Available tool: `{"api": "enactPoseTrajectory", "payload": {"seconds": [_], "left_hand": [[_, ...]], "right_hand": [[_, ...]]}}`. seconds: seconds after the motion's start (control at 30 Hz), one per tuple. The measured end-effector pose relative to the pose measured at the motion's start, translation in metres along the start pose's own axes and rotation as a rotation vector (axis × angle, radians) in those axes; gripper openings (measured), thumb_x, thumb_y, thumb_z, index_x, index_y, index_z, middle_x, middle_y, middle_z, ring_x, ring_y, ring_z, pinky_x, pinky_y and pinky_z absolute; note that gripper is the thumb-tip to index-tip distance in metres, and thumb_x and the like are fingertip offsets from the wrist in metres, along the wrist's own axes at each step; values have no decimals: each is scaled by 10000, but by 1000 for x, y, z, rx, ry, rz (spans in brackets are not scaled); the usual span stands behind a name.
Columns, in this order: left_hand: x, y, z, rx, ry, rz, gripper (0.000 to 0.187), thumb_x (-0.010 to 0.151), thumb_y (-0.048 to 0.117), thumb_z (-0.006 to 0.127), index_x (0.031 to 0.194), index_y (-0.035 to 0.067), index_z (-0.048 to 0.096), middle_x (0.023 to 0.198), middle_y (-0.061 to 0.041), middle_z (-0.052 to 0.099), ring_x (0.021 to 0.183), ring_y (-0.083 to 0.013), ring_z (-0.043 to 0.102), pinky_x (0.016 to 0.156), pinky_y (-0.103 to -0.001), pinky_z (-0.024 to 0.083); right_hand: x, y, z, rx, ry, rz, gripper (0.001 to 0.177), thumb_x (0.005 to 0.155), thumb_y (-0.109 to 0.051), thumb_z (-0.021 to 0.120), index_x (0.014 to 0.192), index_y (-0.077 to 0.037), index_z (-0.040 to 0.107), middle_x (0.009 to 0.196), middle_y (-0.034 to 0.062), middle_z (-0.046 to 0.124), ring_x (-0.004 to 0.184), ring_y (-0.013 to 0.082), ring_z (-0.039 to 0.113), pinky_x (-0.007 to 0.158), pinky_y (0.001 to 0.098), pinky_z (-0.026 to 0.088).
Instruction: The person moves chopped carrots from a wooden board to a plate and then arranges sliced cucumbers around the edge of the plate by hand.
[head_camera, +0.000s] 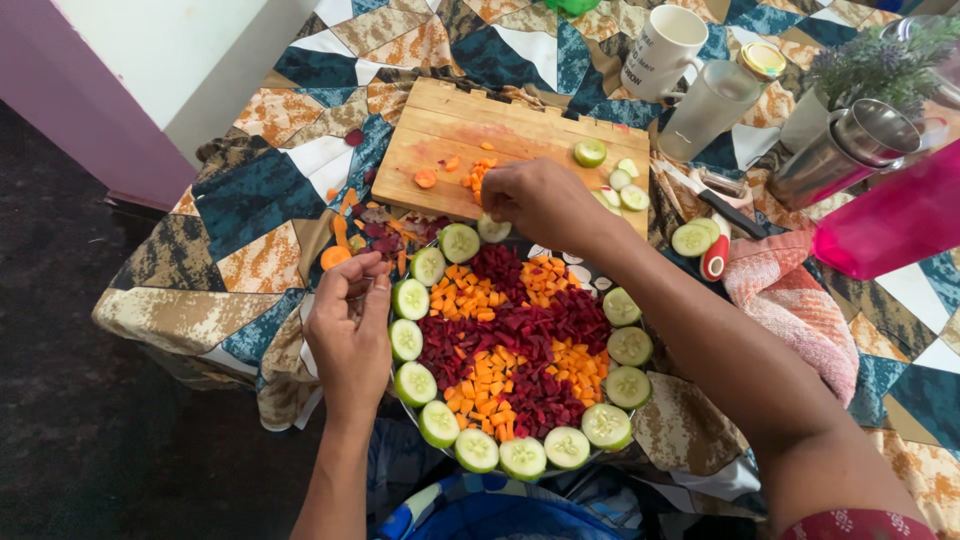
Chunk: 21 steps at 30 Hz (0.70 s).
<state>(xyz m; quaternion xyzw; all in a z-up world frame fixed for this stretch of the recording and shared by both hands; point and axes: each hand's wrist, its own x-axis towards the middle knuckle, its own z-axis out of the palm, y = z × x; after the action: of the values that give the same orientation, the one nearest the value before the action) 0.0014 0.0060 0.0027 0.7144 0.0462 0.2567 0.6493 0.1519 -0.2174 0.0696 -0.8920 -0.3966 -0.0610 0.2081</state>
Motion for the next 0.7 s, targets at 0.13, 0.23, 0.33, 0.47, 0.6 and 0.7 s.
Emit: {"api": "enactPoseTrajectory", "payload": {"seconds": [0.13, 0.23, 0.33, 0.47, 0.6, 0.7], "left_hand": [[1, 0, -1, -49, -18, 14, 199, 1005, 28, 622, 1193, -24, 655, 1099, -82, 716, 977, -111, 675, 864, -258, 558], [0, 3, -1, -29, -13, 10, 195, 1005, 34, 626, 1189, -22, 657, 1093, -75, 720, 961, -108, 681, 858, -258, 562], [0, 5, -1, 36, -5, 25, 189, 1001, 42, 635, 1176, -21, 668, 1081, -72, 725, 951, -112, 684, 843, -263, 565], [-1, 4, -1, 18, 4, 18, 193, 1003, 39, 637, 1183, -24, 665, 1077, -74, 722, 954, -115, 680, 847, -270, 558], [0, -6, 0, -63, -11, 31, 196, 1016, 18, 623, 1206, -24, 648, 1099, -77, 719, 989, -111, 676, 891, -269, 549], [-1, -11, 1, -41, -10, 15, 206, 1025, 7, 616, 1227, -28, 641, 1134, -78, 711, 1026, -113, 673, 927, -271, 545]], "right_hand": [[3, 1, 3, 7, -35, -63, 86, 853, -68, 748, 901, -44, 682, 846, 106, 709, 799, 322, 700, 723, 429, 547], [4, -1, 1, 33, -31, -88, 127, 840, -61, 750, 949, -31, 692, 896, 112, 719, 815, 324, 706, 729, 425, 555], [3, -7, -4, 8, -29, -80, 164, 862, -33, 734, 1024, -21, 715, 952, 127, 733, 834, 330, 712, 737, 429, 561], [-5, -10, -24, 42, 25, 4, 200, 870, -69, 747, 1065, -28, 733, 976, 114, 739, 826, 272, 728, 739, 385, 589], [-44, 9, -70, 130, 186, 144, 186, 952, -46, 714, 1136, -26, 735, 1045, 107, 740, 925, 184, 738, 804, 314, 607], [-86, 39, -106, 117, 339, 296, 195, 966, -36, 721, 1159, -27, 747, 1073, 108, 763, 954, 178, 729, 827, 305, 588]]}}
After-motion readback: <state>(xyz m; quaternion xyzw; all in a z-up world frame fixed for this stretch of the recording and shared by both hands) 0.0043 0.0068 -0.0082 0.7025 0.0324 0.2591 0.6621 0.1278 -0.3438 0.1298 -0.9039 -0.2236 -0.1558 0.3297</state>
